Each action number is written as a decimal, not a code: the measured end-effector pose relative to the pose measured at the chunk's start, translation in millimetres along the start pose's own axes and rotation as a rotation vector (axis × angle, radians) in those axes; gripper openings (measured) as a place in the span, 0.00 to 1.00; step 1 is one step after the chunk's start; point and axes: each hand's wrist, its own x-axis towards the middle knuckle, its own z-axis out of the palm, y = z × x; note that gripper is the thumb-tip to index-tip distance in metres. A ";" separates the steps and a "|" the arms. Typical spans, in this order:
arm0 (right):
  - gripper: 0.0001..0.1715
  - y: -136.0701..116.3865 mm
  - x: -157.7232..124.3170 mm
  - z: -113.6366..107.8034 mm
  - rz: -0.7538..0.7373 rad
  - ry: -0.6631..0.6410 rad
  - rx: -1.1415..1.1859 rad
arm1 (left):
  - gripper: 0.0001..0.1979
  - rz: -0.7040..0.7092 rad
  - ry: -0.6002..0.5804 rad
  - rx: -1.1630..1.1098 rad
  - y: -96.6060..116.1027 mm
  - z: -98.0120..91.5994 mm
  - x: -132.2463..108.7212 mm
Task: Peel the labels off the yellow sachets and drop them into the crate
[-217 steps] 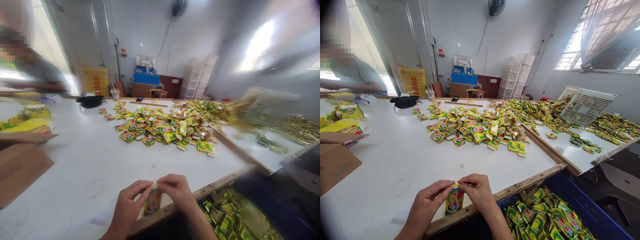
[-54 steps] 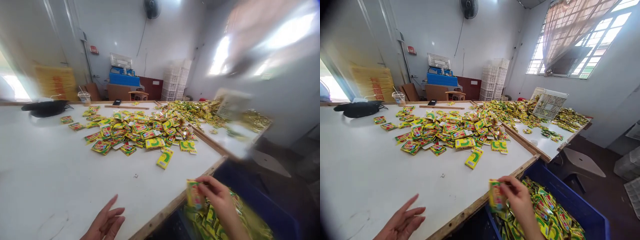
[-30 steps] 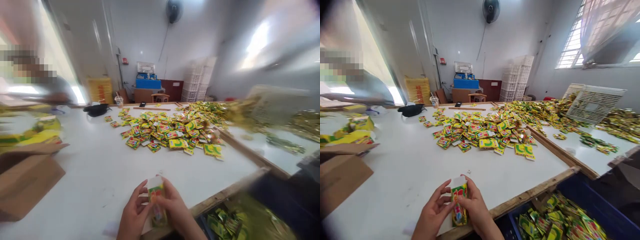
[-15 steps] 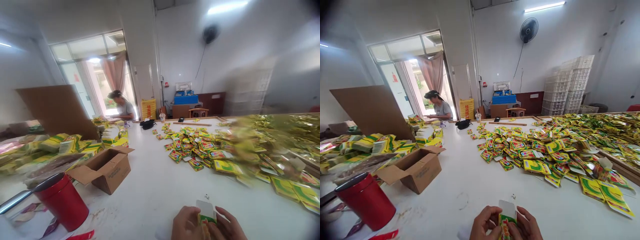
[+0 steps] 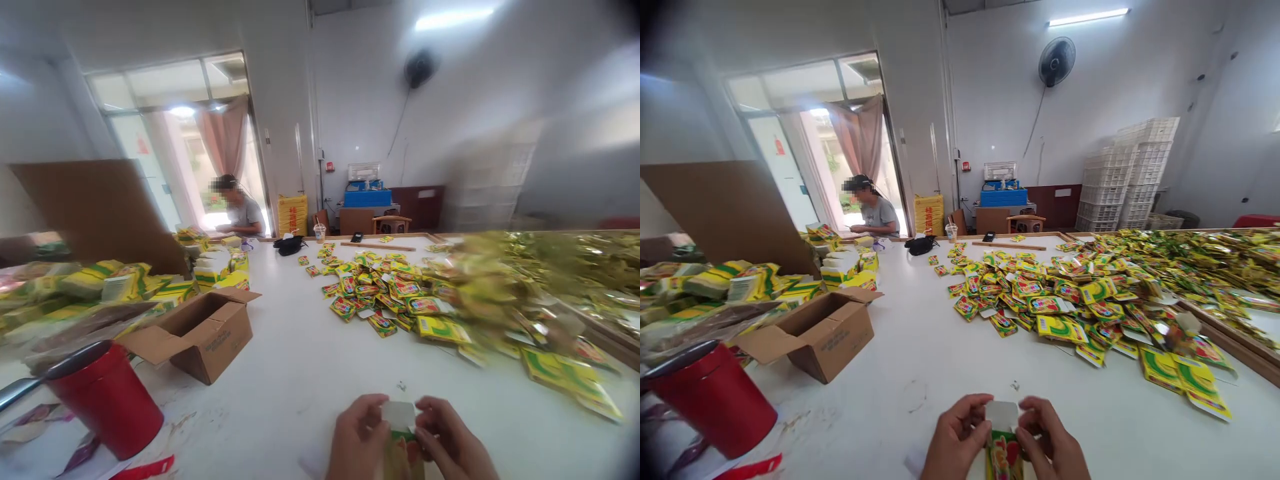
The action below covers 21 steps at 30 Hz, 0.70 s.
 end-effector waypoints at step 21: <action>0.04 -22.5 11.8 6.2 0.032 0.058 -0.052 | 0.12 0.123 -0.166 0.169 -4.2 -8.5 12.9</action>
